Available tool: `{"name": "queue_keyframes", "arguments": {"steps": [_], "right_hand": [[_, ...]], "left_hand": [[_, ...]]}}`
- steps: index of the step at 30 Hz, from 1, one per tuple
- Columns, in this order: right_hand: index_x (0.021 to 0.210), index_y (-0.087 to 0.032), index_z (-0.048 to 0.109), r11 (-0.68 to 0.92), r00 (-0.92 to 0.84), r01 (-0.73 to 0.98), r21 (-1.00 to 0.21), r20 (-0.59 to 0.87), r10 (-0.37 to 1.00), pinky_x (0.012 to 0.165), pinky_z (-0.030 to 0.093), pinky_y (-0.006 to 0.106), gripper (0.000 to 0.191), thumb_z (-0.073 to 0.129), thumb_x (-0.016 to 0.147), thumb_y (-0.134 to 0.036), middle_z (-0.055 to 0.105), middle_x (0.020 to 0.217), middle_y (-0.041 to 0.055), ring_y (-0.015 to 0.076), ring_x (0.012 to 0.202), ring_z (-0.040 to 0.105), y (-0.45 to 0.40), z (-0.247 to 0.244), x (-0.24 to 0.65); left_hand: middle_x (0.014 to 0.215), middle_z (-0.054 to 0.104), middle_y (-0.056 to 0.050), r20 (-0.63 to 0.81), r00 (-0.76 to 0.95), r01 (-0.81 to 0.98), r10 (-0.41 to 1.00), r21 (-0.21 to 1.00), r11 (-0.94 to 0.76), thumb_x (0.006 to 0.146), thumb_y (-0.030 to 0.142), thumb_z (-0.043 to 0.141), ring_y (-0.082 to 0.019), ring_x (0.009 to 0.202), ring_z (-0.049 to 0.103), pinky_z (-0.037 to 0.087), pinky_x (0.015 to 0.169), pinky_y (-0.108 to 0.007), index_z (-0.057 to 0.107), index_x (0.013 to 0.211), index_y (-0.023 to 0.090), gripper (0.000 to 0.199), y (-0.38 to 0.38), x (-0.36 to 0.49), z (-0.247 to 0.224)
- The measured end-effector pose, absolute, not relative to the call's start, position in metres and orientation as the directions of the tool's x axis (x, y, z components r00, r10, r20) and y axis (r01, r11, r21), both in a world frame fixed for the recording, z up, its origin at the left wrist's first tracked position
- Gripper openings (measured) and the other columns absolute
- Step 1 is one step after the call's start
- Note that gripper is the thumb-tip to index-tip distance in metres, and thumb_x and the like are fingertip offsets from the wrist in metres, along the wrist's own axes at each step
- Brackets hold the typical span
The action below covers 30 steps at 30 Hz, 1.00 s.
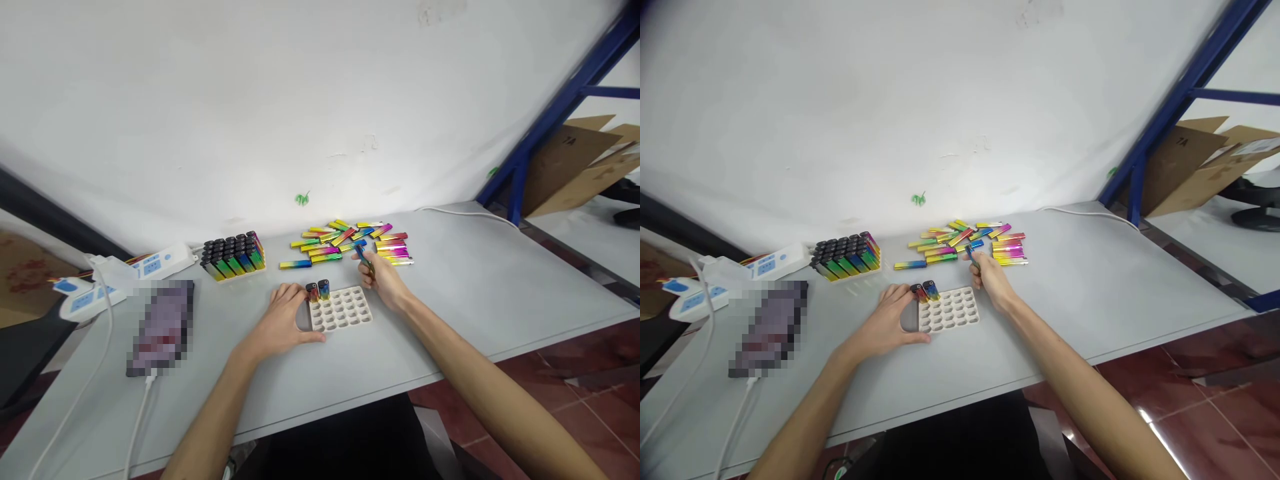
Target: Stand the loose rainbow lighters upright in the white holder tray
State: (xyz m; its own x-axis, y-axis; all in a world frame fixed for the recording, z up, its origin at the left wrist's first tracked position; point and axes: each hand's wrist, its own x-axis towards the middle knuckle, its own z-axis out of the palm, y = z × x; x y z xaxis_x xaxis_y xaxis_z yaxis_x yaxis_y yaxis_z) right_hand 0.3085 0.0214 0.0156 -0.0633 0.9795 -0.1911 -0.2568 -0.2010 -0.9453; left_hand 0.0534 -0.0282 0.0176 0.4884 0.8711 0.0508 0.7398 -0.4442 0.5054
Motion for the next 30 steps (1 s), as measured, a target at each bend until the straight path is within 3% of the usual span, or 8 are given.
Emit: {"name": "queue_keyframes", "arguments": {"steps": [2, 7, 11, 16, 22, 30], "right_hand": [[0.09, -0.022, 0.06, -0.175, -0.06, -0.227, -0.958, -0.166, 0.984, 0.044, 0.029, 0.022, 0.037, 0.061, 0.083, -0.058, 0.036, 0.061, -0.008, 0.0077, 0.047, 0.033, 0.021, 0.015, 0.309], [0.1, -0.023, 0.061, -0.057, -0.081, -0.204, -0.977, -0.041, 0.996, 0.053, 0.039, 0.023, 0.044, 0.056, 0.085, -0.064, 0.053, 0.07, -0.0027, 0.0119, 0.059, 0.05, 0.02, 0.016, 0.309], [0.082, -0.022, 0.058, -0.163, -0.136, -0.288, -0.944, -0.129, 0.982, 0.044, 0.027, 0.022, 0.047, 0.05, 0.086, -0.068, 0.037, 0.06, -0.0057, 0.0092, 0.047, 0.032, 0.018, 0.021, 0.309], [0.056, -0.022, 0.036, -0.241, -0.108, -0.313, -0.919, -0.217, 0.97, 0.042, 0.007, 0.025, 0.057, 0.045, 0.088, -0.067, 0.018, 0.05, -0.0079, 0.0079, 0.044, 0.009, 0.019, 0.025, 0.311], [0.054, -0.023, 0.029, -0.277, -0.063, -0.321, -0.906, -0.271, 0.96, 0.042, 0.005, 0.026, 0.049, 0.04, 0.09, -0.054, 0.016, 0.046, -0.0075, 0.0077, 0.043, 0.006, 0.02, 0.027, 0.312], [0.054, -0.023, 0.032, -0.263, -0.065, -0.333, -0.906, -0.256, 0.965, 0.042, 0.005, 0.026, 0.056, 0.044, 0.088, -0.066, 0.016, 0.048, -0.0079, 0.0079, 0.044, 0.007, 0.019, 0.028, 0.311]], "left_hand": [[0.115, 0.054, -0.008, 0.039, 0.488, 0.747, 0.872, 0.497, -0.441, 0.063, 0.074, 0.075, -0.032, 0.11, 0.044, 0.039, 0.099, -0.049, 0.059, 0.109, 0.022, 0.071, -0.028, 0.054, 0.018], [0.115, 0.054, -0.008, 0.023, 0.492, 0.757, 0.87, 0.484, -0.44, 0.064, 0.076, 0.073, -0.033, 0.111, 0.044, 0.038, 0.1, -0.049, 0.058, 0.111, 0.022, 0.073, -0.028, 0.054, 0.019], [0.114, 0.054, -0.008, 0.033, 0.488, 0.75, 0.872, 0.495, -0.438, 0.063, 0.075, 0.074, -0.032, 0.11, 0.044, 0.04, 0.098, -0.048, 0.058, 0.11, 0.022, 0.073, -0.028, 0.054, 0.019], [0.114, 0.055, -0.009, 0.043, 0.488, 0.744, 0.872, 0.503, -0.441, 0.062, 0.076, 0.074, -0.032, 0.11, 0.045, 0.039, 0.099, -0.05, 0.059, 0.108, 0.021, 0.073, -0.027, 0.055, 0.018], [0.114, 0.056, -0.008, 0.058, 0.487, 0.741, 0.871, 0.5, -0.448, 0.062, 0.076, 0.074, -0.032, 0.109, 0.046, 0.04, 0.098, -0.05, 0.06, 0.11, 0.023, 0.073, -0.027, 0.054, 0.017], [0.114, 0.055, -0.008, 0.044, 0.485, 0.752, 0.873, 0.49, -0.442, 0.062, 0.076, 0.074, -0.033, 0.11, 0.045, 0.039, 0.099, -0.049, 0.059, 0.108, 0.022, 0.072, -0.027, 0.054, 0.017]]}}
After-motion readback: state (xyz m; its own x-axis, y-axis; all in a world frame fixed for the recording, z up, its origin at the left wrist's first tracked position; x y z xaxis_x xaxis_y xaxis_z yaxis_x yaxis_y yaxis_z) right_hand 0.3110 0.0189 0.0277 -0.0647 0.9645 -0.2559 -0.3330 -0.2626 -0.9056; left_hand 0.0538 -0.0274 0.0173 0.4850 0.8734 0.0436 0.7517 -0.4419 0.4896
